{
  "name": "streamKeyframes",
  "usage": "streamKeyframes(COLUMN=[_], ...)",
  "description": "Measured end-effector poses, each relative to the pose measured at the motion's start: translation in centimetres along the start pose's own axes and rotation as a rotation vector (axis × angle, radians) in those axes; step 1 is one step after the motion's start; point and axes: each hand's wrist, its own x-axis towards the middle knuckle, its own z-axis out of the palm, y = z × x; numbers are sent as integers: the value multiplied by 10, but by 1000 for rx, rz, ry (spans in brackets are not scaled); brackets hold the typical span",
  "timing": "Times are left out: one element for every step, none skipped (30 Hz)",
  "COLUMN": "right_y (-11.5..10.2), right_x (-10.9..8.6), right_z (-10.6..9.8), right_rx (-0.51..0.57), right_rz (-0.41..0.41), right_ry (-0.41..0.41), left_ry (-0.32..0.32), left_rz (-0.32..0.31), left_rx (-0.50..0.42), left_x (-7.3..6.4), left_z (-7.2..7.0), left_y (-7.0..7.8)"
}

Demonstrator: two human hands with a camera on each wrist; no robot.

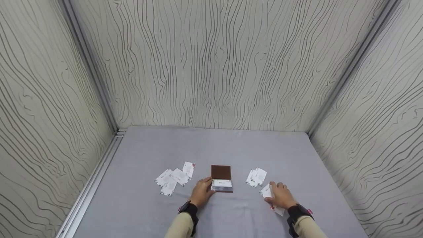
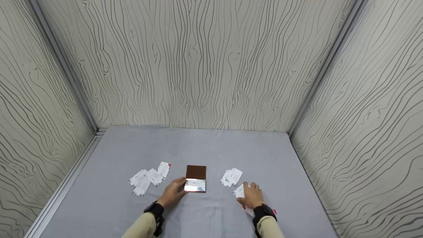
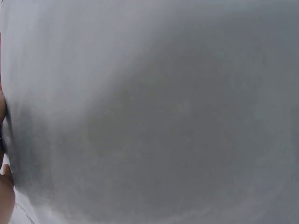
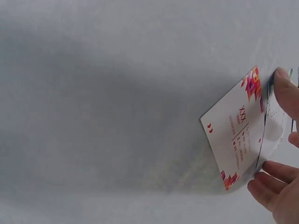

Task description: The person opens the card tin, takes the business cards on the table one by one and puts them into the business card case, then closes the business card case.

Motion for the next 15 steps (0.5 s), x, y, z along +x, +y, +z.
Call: streamKeyframes(right_y=[0, 0, 0, 1, 1, 1, 1, 1, 1, 0, -1, -1, -2, -3, -3], right_x=[1, 1, 1, 2, 3, 3, 3, 4, 4, 4, 4, 3, 3, 3, 4], right_z=[0, 0, 0, 0, 0, 1, 0, 0, 0, 0, -1, -1, -2, -3, -3], right_rx=[9, 12, 15, 18, 22, 25, 26, 28, 30, 32, 34, 34, 40, 46, 52], right_rz=[1, 0, 0, 1, 3, 8, 13, 18, 24, 29, 35, 39, 43, 42, 42], right_ry=[0, 2, 4, 6, 7, 7, 8, 8, 8, 9, 11, 15, 20, 24, 30], left_ry=[-2, -4, -6, -7, -9, -8, -4, 2, 7, 12, 17, 20, 23, 24, 21], left_rz=[-1, -3, -6, -10, -14, -14, -10, -3, 4, 13, 23, 28, 32, 34, 30], left_rx=[0, 2, 4, 4, 3, 5, 5, 10, 13, 15, 19, 20, 23, 26, 22], left_x=[0, 0, 1, 1, 0, 1, 0, 0, 0, 0, 0, 0, 0, 0, 0], left_z=[0, 0, 0, 0, -1, -1, -1, 0, 0, 0, 1, 2, 2, 2, 3], left_y=[0, 0, 0, 1, 1, 1, 1, 1, 0, 0, -1, -2, -3, -3, -4])
